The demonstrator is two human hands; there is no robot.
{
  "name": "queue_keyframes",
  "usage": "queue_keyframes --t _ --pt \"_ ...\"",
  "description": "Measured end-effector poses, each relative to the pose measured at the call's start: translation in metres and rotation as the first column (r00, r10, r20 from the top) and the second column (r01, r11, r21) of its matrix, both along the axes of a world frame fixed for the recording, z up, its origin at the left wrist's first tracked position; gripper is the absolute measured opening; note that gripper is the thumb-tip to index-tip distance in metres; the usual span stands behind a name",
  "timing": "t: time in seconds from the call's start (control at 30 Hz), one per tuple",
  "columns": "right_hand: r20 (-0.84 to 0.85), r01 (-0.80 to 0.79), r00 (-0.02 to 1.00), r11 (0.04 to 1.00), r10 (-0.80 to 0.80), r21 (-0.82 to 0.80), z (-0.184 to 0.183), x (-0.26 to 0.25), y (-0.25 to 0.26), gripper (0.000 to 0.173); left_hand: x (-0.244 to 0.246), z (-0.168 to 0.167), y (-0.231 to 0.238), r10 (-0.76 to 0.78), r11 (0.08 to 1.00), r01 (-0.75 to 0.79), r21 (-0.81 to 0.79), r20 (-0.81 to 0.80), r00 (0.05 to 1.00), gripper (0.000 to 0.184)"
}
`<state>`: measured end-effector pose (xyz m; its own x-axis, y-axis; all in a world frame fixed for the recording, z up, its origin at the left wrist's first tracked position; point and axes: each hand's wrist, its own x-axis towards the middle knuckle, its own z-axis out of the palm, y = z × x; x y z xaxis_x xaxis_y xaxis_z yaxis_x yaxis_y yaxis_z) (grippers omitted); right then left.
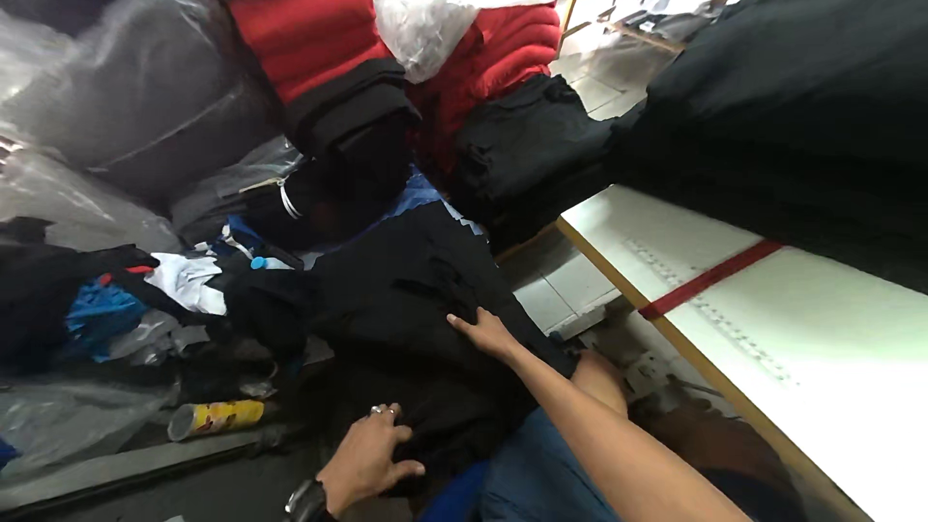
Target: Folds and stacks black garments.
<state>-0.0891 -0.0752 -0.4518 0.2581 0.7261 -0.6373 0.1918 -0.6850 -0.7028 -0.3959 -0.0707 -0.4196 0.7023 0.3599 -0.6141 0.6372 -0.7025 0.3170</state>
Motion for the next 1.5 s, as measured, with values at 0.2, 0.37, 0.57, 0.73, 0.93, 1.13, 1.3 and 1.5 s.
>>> queue_keyframes --t 0.2,0.37,0.57,0.73,0.93,1.13,1.3,1.5 --pt "0.039 -0.152 0.988 0.982 0.149 0.112 0.014 -0.008 -0.017 0.116 0.087 0.115 0.098 -0.183 0.981 0.169 0.097 0.162 0.97 0.039" --pt "0.22 -0.103 0.969 0.992 0.116 -0.069 0.025 -0.023 -0.009 0.107 0.169 0.039 0.148 -0.143 0.936 0.008 0.353 0.357 0.923 0.035" --pt "0.136 -0.02 0.99 0.99 0.04 -0.142 0.021 -0.014 0.003 0.08 0.11 -0.015 0.03 -0.087 0.8 -0.379 0.465 0.715 0.693 0.03" --pt "0.12 -0.052 0.991 0.995 0.061 -0.081 0.016 -0.014 -0.003 0.082 -0.005 -0.026 -0.043 0.129 0.984 -0.139 0.109 0.101 0.987 0.067" --pt "-0.003 -0.181 0.984 0.983 0.181 0.012 0.038 -0.01 -0.017 0.107 0.028 0.069 0.036 -0.05 0.999 0.049 0.021 0.058 0.997 0.031" --pt "0.3 -0.188 0.934 0.981 0.196 -0.055 0.059 -0.038 -0.012 0.135 0.136 0.088 0.14 -0.131 0.937 0.004 0.349 0.34 0.931 0.032" --pt "0.285 -0.068 0.95 0.976 0.127 -0.207 0.036 -0.023 0.006 0.086 0.148 0.013 0.089 -0.234 0.752 -0.312 0.581 0.678 0.697 0.026" --pt "0.219 -0.105 0.964 0.97 0.153 -0.217 0.03 -0.015 0.011 0.091 0.017 -0.035 -0.03 0.107 0.984 -0.127 0.126 0.157 0.982 0.064"
